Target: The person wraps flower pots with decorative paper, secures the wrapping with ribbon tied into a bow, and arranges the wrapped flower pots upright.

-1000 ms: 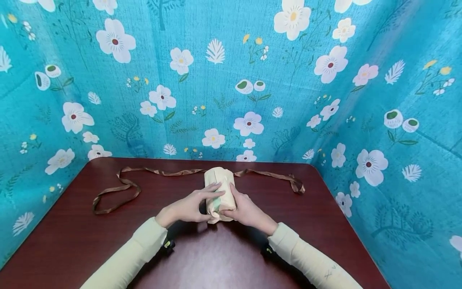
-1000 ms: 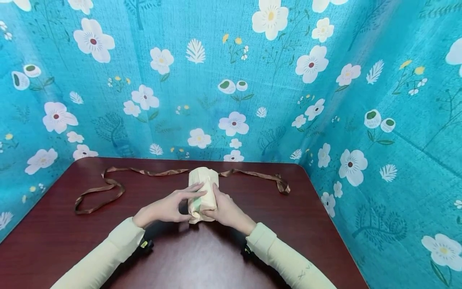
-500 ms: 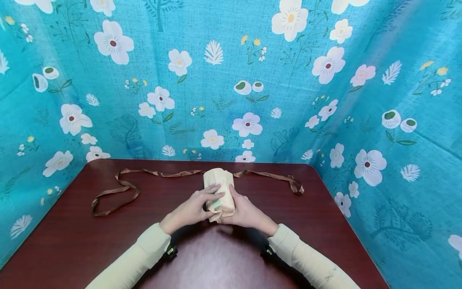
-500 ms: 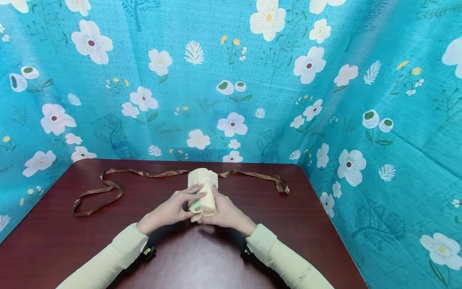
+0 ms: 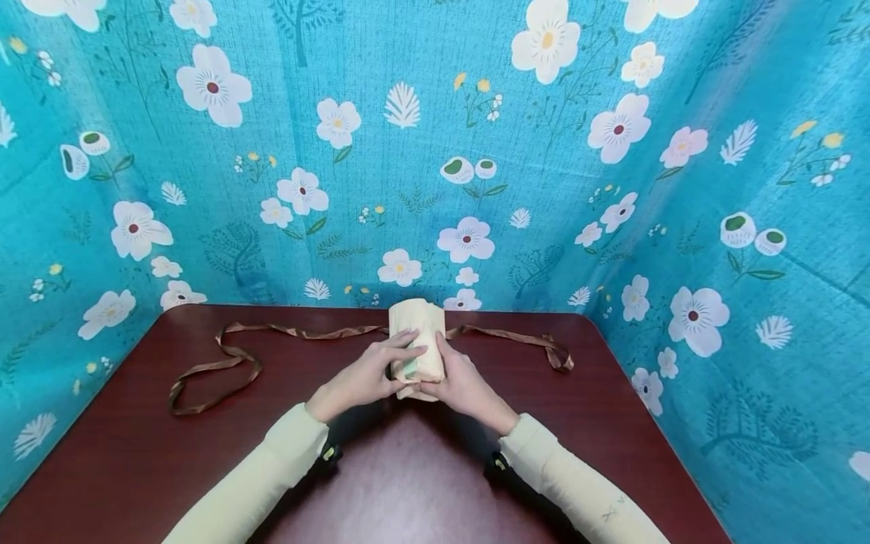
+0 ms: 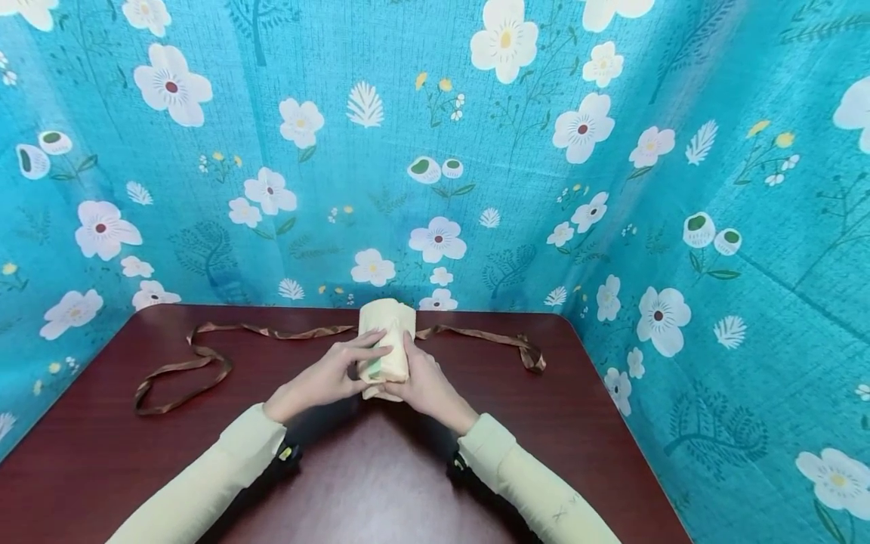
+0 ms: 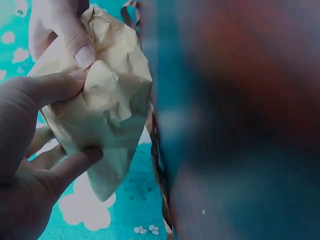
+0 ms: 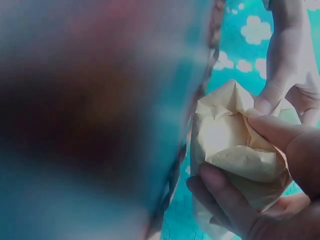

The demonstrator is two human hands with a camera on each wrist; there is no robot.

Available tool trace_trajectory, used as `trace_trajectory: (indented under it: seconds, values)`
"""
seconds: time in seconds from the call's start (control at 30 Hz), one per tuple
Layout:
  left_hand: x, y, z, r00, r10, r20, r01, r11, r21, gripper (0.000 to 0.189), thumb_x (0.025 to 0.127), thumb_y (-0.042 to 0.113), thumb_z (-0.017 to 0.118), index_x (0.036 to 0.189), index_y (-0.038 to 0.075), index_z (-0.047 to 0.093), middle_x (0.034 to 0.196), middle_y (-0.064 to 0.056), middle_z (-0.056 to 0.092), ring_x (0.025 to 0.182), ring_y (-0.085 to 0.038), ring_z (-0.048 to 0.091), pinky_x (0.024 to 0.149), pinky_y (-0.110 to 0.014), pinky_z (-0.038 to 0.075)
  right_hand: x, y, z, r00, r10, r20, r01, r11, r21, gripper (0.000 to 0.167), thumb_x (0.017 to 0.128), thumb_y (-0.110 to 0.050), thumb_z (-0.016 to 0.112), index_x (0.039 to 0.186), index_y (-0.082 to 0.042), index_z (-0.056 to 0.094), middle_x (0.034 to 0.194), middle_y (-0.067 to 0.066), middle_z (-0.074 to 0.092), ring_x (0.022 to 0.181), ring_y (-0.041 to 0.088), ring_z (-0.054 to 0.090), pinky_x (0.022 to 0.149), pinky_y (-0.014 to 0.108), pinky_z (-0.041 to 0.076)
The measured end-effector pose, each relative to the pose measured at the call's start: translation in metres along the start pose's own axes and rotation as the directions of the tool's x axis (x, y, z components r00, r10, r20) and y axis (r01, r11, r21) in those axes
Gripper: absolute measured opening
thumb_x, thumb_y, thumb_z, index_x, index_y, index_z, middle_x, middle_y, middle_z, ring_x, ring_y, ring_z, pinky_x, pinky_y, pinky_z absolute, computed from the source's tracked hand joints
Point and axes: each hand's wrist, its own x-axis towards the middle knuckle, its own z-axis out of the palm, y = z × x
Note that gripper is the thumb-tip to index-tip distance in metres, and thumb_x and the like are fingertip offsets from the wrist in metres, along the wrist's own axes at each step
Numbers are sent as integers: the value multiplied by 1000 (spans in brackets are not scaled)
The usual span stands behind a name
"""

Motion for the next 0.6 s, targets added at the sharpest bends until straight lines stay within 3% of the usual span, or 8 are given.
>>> trace_trajectory:
  seconds: [0.2,0.43,0.6]
  values:
    - [20,-26,-6,998,-51,-26,49,997,-60,66,81,-6,78,143,10,60,161,-14,39,151,-33,31,69,-39,54,33,6,-3,999,38,-15,-38,999,-9,106,83,-30,86,160,2,20,138,20,59,108,27,67,87,42,57]
    - [35,-56,-12,993,-111,-26,108,988,-111,68,81,-9,74,144,14,59,163,-9,37,153,-27,28,56,-24,43,68,21,4,999,48,-6,-48,998,-49,109,84,-33,85,161,3,16,137,21,59,105,26,67,83,39,57]
    - [39,-72,-13,991,-134,-20,131,985,-112,68,82,-10,69,144,15,59,162,-9,37,153,-27,29,51,-25,36,83,26,7,997,72,16,-72,997,-30,110,83,-33,86,160,4,17,137,24,59,102,28,68,82,40,56]
